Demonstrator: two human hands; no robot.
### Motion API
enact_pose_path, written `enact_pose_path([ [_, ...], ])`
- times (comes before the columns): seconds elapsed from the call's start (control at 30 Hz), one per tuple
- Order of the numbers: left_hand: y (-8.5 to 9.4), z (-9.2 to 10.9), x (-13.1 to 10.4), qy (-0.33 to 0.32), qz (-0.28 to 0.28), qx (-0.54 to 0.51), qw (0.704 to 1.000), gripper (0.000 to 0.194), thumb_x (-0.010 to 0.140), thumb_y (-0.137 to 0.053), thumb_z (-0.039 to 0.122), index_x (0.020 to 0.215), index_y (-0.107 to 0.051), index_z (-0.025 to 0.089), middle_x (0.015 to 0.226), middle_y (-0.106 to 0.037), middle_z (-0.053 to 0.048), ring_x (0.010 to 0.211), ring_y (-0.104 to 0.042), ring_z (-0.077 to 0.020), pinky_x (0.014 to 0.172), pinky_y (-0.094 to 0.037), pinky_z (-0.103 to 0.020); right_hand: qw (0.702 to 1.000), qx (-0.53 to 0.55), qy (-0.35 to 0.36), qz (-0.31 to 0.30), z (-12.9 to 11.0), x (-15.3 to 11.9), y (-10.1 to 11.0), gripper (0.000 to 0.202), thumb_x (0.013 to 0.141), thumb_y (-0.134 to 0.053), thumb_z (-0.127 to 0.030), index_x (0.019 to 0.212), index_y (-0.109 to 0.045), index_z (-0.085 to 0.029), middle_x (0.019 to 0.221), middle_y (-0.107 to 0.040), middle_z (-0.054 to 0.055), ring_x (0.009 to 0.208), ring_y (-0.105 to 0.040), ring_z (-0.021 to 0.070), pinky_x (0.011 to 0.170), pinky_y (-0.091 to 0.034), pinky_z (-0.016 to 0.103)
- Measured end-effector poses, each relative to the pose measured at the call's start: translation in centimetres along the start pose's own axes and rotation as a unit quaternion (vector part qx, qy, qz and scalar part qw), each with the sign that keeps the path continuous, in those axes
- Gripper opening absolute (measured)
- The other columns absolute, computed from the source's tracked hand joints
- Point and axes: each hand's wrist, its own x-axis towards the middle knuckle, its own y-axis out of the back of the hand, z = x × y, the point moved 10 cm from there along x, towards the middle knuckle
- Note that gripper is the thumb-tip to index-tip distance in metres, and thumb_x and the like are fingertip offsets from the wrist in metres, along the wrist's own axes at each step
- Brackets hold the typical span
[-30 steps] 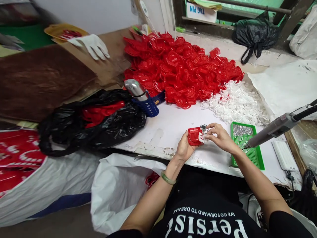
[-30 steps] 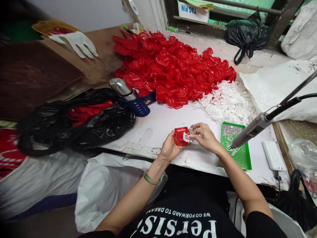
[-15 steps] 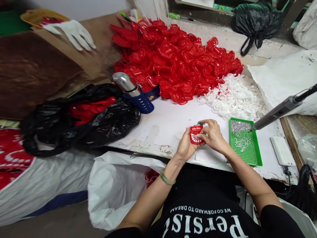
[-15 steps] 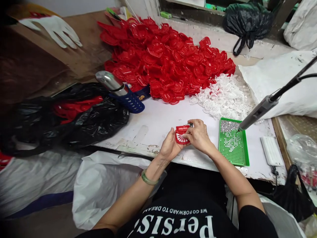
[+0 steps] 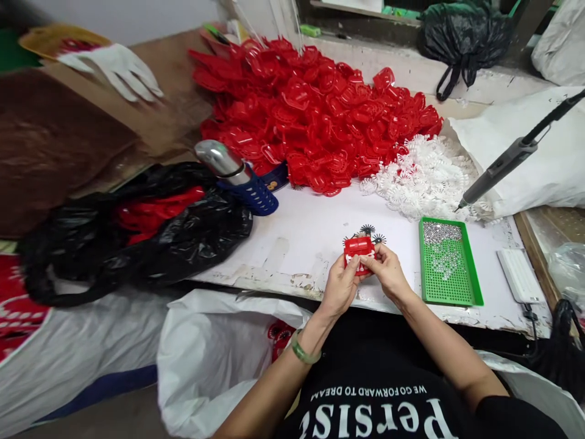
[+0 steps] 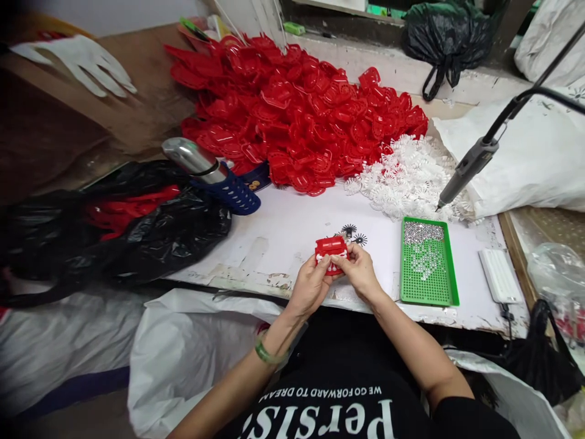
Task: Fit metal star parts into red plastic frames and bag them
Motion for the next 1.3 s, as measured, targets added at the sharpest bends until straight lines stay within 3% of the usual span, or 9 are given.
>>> enact_pose_path([
  [0.3,6.1,-1.3,-2.2,-0.077,0.162,0.130,0.975,0.019,0.085,-0.067,0.034,0.094,-0.064,0.018,0.088,-0.069,-0.004,0.089,-0.066,-0.0178,0.083,-0.050,-0.027,0.995,0.079,-0.020,0.062,4.0,-2.0,-1.7,0.038,0.063,-0.077,-0.042,0.070,-0.047,-0.021,0.067,-0.055,-0.005,0.060,-0.049,0.0098,0.061,-0.043,0.024],
  [0.47,4.7,-1.6,-2.3,-0.037,0.101,0.031,0.994,0.027,0.082,-0.069,0.038,0.100,-0.063,0.019,0.097,-0.070,-0.005,0.097,-0.066,-0.0193,0.089,-0.051,-0.031,0.999,0.025,-0.012,0.028,4.4,-2.0,-2.2,0.034,0.069,-0.073,-0.046,0.077,-0.052,-0.021,0.073,-0.060,-0.004,0.065,-0.054,0.0116,0.067,-0.047,0.026],
  [0.6,4.5,-1.0,-2.0,-0.003,0.069,-0.012,0.998,0.032,0.077,-0.074,0.033,0.102,-0.062,0.018,0.103,-0.071,-0.007,0.098,-0.068,-0.0215,0.091,-0.053,-0.037,0.989,-0.142,0.036,-0.032,2.2,-1.8,-1.2,0.030,0.079,-0.066,-0.047,0.094,-0.060,-0.022,0.090,-0.067,0.001,0.077,-0.061,0.0154,0.074,-0.050,0.029],
  [0.7,6.5,0.3,-1.4,-0.013,0.106,-0.001,0.994,0.032,0.076,-0.074,0.032,0.101,-0.061,0.016,0.093,-0.072,-0.007,0.084,-0.072,-0.0224,0.080,-0.056,-0.038,0.941,-0.315,0.118,0.031,-2.0,-0.8,2.2,0.024,0.089,-0.054,-0.037,0.107,-0.060,-0.021,0.101,-0.068,0.005,0.090,-0.062,0.0183,0.082,-0.049,0.033],
  [0.77,7.6,0.8,-0.8,-0.015,0.122,-0.005,0.992,0.029,0.076,-0.072,0.029,0.100,-0.061,0.015,0.087,-0.072,-0.006,0.076,-0.072,-0.0226,0.074,-0.057,-0.038,0.879,-0.450,0.147,0.054,-4.2,0.5,3.5,0.022,0.092,-0.048,-0.028,0.107,-0.061,-0.019,0.104,-0.068,0.009,0.095,-0.061,0.0210,0.087,-0.046,0.036],
  [0.87,8.1,0.5,0.0,0.004,0.119,-0.032,0.992,0.023,0.079,-0.065,0.025,0.098,-0.061,0.015,0.087,-0.073,-0.007,0.077,-0.072,-0.0232,0.077,-0.056,-0.039,0.762,-0.632,0.138,-0.016,-4.3,3.1,2.9,0.022,0.090,-0.052,-0.025,0.108,-0.063,-0.017,0.108,-0.069,0.012,0.102,-0.058,0.0266,0.088,-0.043,0.039],
  [0.93,7.8,-0.1,0.3,0.030,0.109,-0.055,0.992,0.023,0.082,-0.059,0.028,0.100,-0.062,0.014,0.090,-0.073,-0.009,0.080,-0.072,-0.0236,0.079,-0.056,-0.040,0.710,-0.690,0.129,-0.057,-3.5,4.5,2.1,0.024,0.088,-0.059,-0.029,0.108,-0.065,-0.018,0.107,-0.069,0.013,0.103,-0.057,0.0293,0.086,-0.042,0.039],
  [1.1,6.4,-0.2,0.3,0.068,0.093,-0.086,0.990,0.035,0.091,-0.046,0.040,0.102,-0.063,0.012,0.089,-0.073,-0.011,0.079,-0.071,-0.0229,0.076,-0.057,-0.038,0.693,-0.704,0.132,-0.078,-2.3,5.8,1.6,0.018,0.084,-0.064,-0.028,0.098,-0.067,-0.018,0.103,-0.068,0.013,0.096,-0.058,0.0274,0.083,-0.040,0.038],
  [1.3,5.6,0.4,0.5,0.080,0.077,-0.099,0.989,0.044,0.097,-0.039,0.045,0.105,-0.062,0.010,0.088,-0.073,-0.014,0.077,-0.071,-0.0234,0.072,-0.057,-0.036,0.729,-0.667,0.146,-0.052,-3.8,6.0,3.9,0.030,0.087,-0.048,-0.018,0.114,-0.062,-0.014,0.102,-0.069,0.016,0.092,-0.060,0.0265,0.086,-0.041,0.039],
])
